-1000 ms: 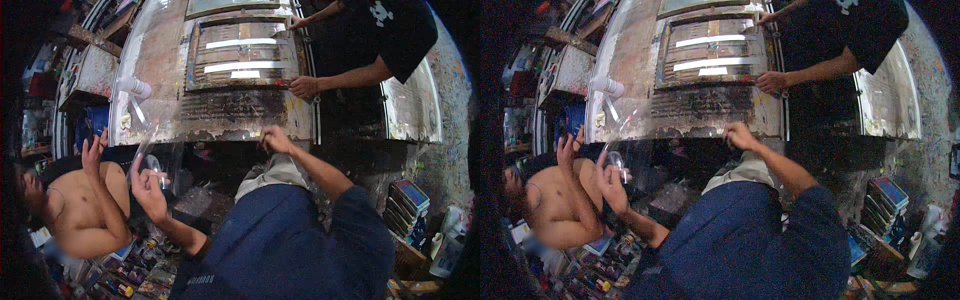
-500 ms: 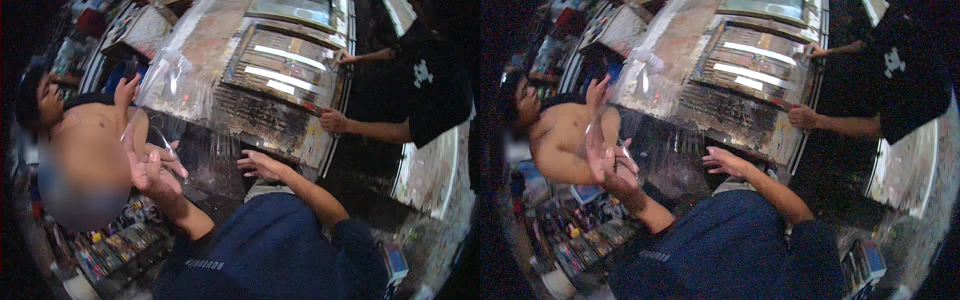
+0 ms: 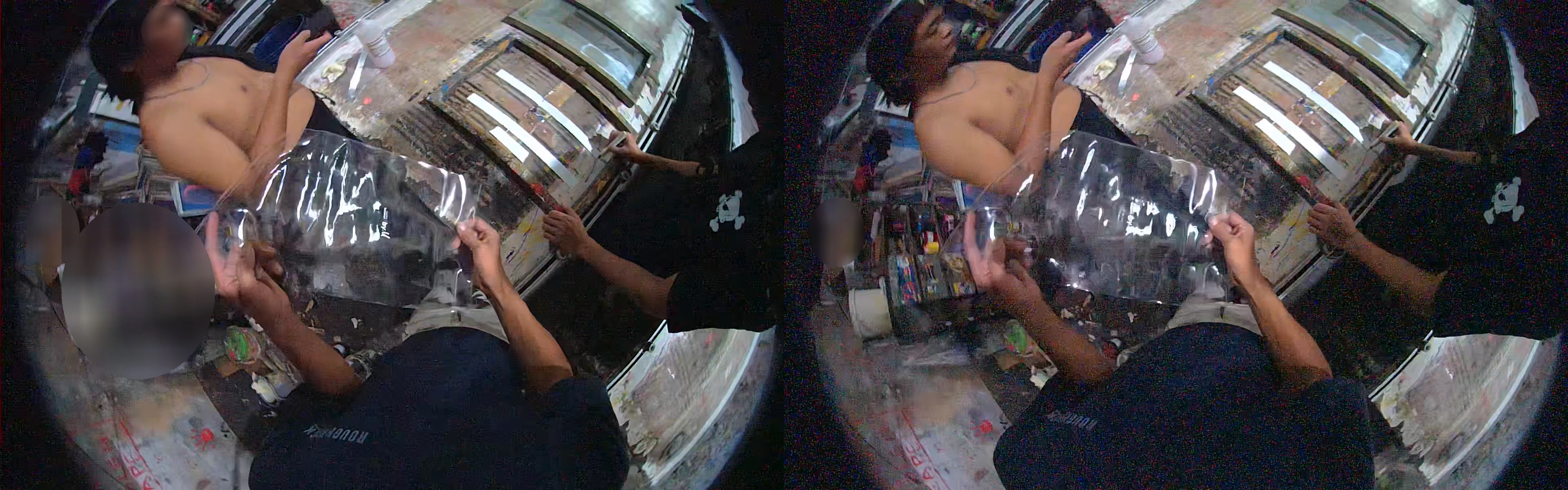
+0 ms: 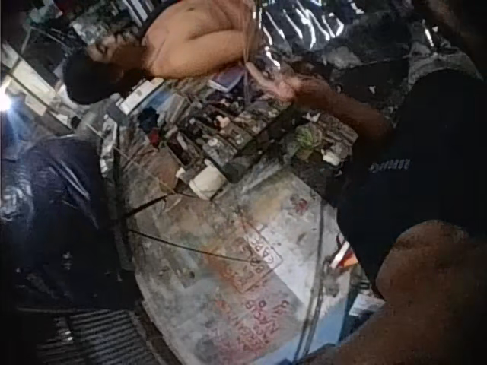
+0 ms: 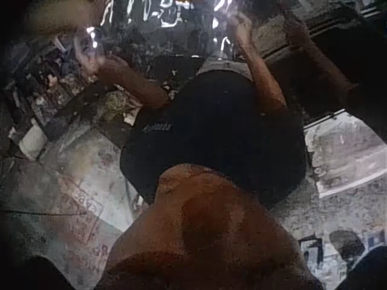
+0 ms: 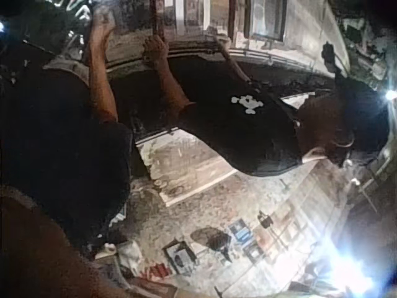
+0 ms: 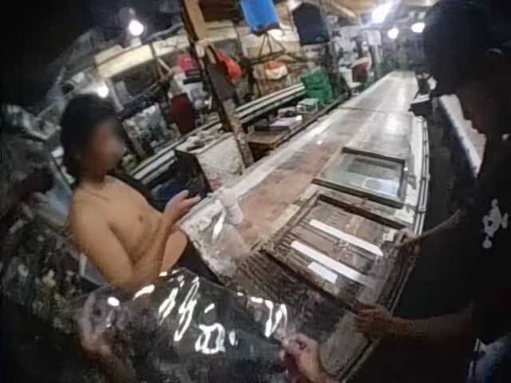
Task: The person places and tapes a transparent film onto a silkscreen frame, smoothing it down by hand. The person then moves the frame aside and wipes down the printing table with a cloth.
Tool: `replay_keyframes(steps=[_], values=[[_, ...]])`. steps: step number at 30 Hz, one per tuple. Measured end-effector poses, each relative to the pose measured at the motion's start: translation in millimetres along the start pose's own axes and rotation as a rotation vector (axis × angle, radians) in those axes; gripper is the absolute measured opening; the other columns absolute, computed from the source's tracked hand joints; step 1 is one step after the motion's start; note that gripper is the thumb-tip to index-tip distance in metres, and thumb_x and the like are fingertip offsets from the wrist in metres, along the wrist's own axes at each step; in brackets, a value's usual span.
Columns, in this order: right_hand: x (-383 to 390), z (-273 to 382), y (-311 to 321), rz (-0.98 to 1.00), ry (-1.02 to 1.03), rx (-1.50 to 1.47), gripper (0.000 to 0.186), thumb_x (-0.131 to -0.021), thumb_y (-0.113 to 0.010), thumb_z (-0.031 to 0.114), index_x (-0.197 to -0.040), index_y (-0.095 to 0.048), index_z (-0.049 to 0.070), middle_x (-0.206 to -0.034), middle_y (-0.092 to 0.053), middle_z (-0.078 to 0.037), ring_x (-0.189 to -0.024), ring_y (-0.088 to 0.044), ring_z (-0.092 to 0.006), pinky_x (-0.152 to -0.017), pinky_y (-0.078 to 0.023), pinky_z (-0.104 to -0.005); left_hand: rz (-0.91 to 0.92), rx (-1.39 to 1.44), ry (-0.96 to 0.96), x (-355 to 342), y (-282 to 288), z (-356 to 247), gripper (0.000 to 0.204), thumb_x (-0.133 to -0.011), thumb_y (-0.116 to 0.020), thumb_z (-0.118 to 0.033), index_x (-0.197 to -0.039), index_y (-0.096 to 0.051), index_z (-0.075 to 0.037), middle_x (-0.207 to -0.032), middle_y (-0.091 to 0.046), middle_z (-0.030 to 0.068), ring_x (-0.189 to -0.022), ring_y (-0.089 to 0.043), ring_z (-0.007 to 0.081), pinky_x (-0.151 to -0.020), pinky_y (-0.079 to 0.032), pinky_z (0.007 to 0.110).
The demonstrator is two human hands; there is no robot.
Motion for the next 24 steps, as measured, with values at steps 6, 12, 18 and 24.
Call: replay_keyframes(steps=[6,12,18,24], values=[[27.4,37.1,18.1,0.009,0.115,0.357,0.014,-0.101,-0.061,0.019,-0.094,-0.060,0.006,-0.073,-0.062,-0.002,-0.067,-0.058,-0.0097,-0.065,-0.046,-0.0247,-0.027,0.063,0.023,30.2,33.1,23.4,0.066,-0.090,-0.062,-0.013,-0.151,-0.037,-0.001,-0.068,-0.063,0.0065,-0.055,-0.054,0.0108,-0.050,-0.039,0.022],[71.3,54.0,-1.4,-0.036,0.176,0.295,0.019,-0.103,-0.058,0.021,-0.092,-0.061,0.005,-0.074,-0.062,-0.001,-0.068,-0.055,-0.0076,-0.065,-0.041,-0.0235,-0.119,0.262,0.063,53.1,82.4,50.4,0.070,-0.088,-0.056,-0.009,-0.154,-0.034,-0.003,-0.074,-0.061,0.0065,-0.065,-0.052,0.0123,-0.066,-0.044,0.026],[117.6,72.5,-10.4,-0.100,0.292,0.291,0.026,-0.106,-0.054,0.026,-0.096,-0.061,0.003,-0.075,-0.058,0.000,-0.066,-0.053,-0.0073,-0.062,-0.041,-0.0230,-0.100,0.555,0.098,64.9,107.1,87.2,0.032,-0.094,-0.061,-0.014,-0.123,-0.055,-0.002,-0.077,-0.060,0.0044,-0.075,-0.054,0.0169,-0.078,-0.044,0.030],[148.5,85.3,-3.7,-0.154,0.367,0.296,0.029,-0.107,-0.052,0.026,-0.100,-0.063,0.000,-0.074,-0.053,0.002,-0.062,-0.050,-0.0071,-0.056,-0.040,-0.0237,0.003,0.581,0.064,71.1,93.2,84.2,0.083,-0.084,-0.059,-0.010,-0.158,-0.021,-0.007,-0.071,-0.044,-0.0005,-0.065,-0.040,0.0131,-0.081,-0.040,0.034]])
Point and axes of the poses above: each hand's wrist, its own x-axis away from the middle knuckle, its own y-axis out of the back of the hand, z = x × y, the point moved 8 cm from there along -x, towards the middle knuckle
